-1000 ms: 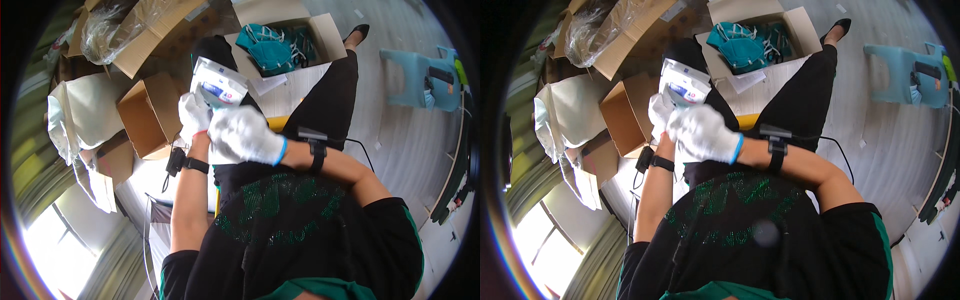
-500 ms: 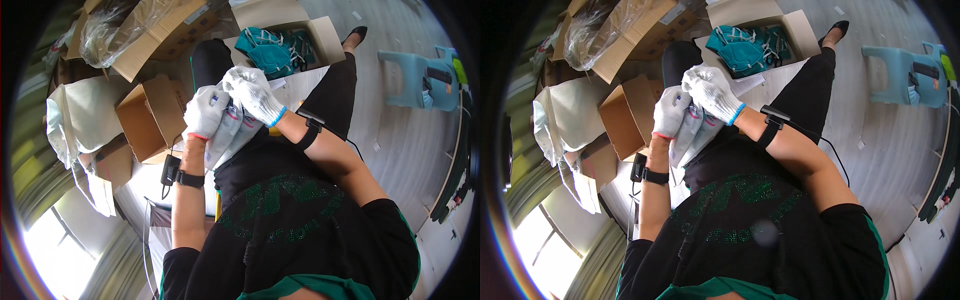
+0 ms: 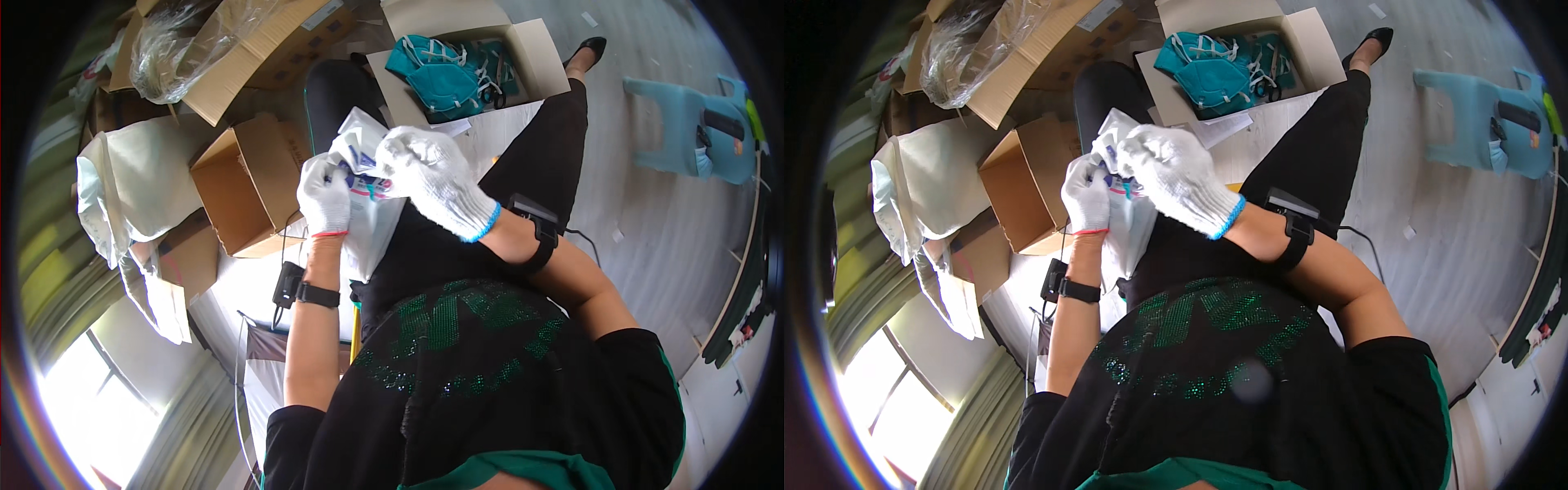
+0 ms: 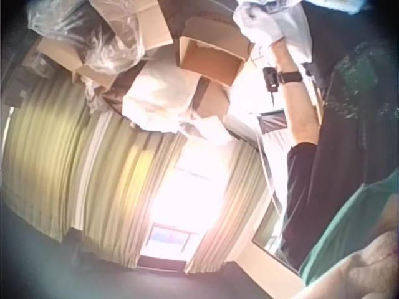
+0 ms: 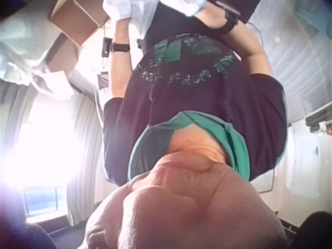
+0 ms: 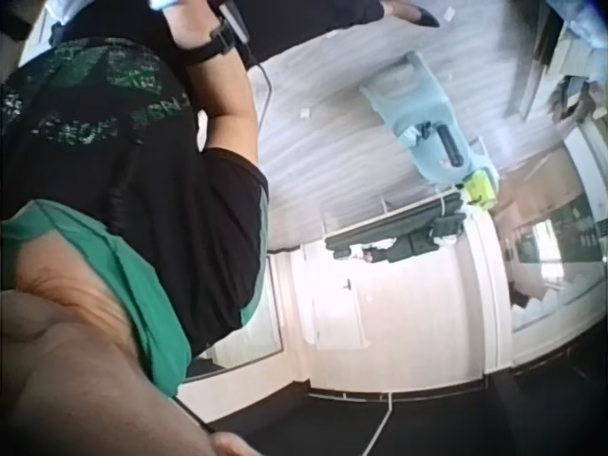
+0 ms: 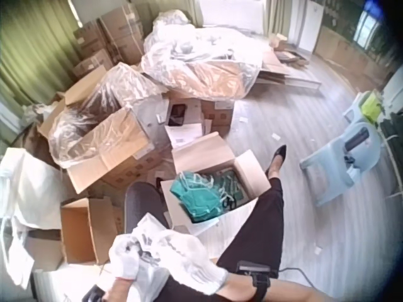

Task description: Unpacking medical supply bags from a shipping box and sorting them by hand.

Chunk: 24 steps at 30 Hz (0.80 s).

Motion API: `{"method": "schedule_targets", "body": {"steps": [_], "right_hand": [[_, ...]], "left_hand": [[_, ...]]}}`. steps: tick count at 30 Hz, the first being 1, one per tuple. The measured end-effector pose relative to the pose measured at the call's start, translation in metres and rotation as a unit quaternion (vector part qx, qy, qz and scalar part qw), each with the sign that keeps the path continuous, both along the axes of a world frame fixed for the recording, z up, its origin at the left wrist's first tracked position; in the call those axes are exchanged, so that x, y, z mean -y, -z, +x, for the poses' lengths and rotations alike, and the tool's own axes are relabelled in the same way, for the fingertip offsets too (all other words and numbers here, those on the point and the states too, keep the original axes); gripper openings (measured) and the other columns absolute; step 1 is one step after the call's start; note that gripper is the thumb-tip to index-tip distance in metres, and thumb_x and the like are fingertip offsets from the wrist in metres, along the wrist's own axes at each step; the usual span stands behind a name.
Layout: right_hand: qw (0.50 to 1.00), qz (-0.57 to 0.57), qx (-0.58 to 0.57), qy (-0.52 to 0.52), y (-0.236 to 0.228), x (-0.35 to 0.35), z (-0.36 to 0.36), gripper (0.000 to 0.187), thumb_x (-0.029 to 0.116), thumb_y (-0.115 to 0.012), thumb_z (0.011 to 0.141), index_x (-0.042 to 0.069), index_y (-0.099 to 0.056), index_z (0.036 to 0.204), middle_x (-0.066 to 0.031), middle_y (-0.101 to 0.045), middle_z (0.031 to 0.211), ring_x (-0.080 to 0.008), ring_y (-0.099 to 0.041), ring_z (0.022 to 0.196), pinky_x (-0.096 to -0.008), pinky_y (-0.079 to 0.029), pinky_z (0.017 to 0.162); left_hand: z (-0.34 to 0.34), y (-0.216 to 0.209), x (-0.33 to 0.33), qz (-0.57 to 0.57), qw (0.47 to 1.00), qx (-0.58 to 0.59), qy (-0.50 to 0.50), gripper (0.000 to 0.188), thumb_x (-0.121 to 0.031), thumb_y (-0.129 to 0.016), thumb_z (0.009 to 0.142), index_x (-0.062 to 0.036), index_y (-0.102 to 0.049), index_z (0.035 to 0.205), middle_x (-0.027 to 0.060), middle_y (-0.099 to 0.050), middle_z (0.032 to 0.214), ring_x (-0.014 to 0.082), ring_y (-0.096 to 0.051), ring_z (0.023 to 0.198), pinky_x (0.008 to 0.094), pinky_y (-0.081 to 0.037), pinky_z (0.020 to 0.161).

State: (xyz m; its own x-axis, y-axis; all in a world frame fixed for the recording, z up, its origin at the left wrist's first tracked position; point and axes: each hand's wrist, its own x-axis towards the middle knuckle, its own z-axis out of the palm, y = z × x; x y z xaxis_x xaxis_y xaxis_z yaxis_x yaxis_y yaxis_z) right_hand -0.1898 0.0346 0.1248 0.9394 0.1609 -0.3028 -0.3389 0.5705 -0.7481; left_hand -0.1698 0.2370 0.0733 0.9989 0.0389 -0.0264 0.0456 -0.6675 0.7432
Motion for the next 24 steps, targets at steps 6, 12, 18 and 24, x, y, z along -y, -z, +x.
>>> {"method": "schedule_targets", "body": {"steps": [6,12,18,24], "right_hand": [[0.960,-0.268,0.046,-0.062,0.013,0.014,0.015,0.035,0.033,-0.073,0.089,0.002,-0.064,0.104,-0.0083,-0.067,0.085,-0.0150,-0.068,0.081,-0.0293,-0.054,0.067],[0.806,-0.556,0.194,-0.063,0.025,0.004,0.010,0.031,0.030,-0.080,0.079,0.007,-0.066,0.093,-0.0100,-0.065,0.081,-0.0295,-0.066,0.071,-0.0365,-0.054,0.066],[0.765,-0.585,0.263,-0.052,0.035,-0.002,0.016,0.018,0.022,-0.072,0.085,0.010,-0.069,0.098,-0.0082,-0.065,0.089,-0.0279,-0.067,0.078,-0.0373,-0.056,0.069],[0.724,-0.592,0.346,-0.074,0.035,-0.004,0.025,0.011,0.016,-0.066,0.085,0.013,-0.069,0.095,-0.0055,-0.064,0.096,-0.0256,-0.066,0.085,-0.0356,-0.056,0.073]], "left_hand": [[-0.001,-0.005,0.015,0.054,0.998,0.028,0.010,0.005,-0.005,-0.065,0.080,-0.0019,-0.068,0.083,0.0115,-0.071,0.104,0.0313,-0.069,0.090,0.0361,-0.053,0.082],[-0.005,-0.031,0.032,0.146,0.987,0.030,0.065,0.005,-0.003,-0.068,0.076,-0.0007,-0.066,0.080,0.0137,-0.070,0.106,0.0307,-0.069,0.091,0.0359,-0.053,0.081],[-0.006,-0.030,0.033,0.153,0.983,0.075,0.069,0.008,-0.009,-0.069,0.077,-0.0034,-0.068,0.082,0.0121,-0.072,0.102,0.0318,-0.070,0.087,0.0389,-0.054,0.080],[-0.006,-0.034,0.035,0.145,0.980,0.090,0.101,0.013,-0.006,-0.066,0.076,-0.0038,-0.071,0.088,0.0126,-0.071,0.100,0.0323,-0.070,0.086,0.0397,-0.054,0.079]]}}
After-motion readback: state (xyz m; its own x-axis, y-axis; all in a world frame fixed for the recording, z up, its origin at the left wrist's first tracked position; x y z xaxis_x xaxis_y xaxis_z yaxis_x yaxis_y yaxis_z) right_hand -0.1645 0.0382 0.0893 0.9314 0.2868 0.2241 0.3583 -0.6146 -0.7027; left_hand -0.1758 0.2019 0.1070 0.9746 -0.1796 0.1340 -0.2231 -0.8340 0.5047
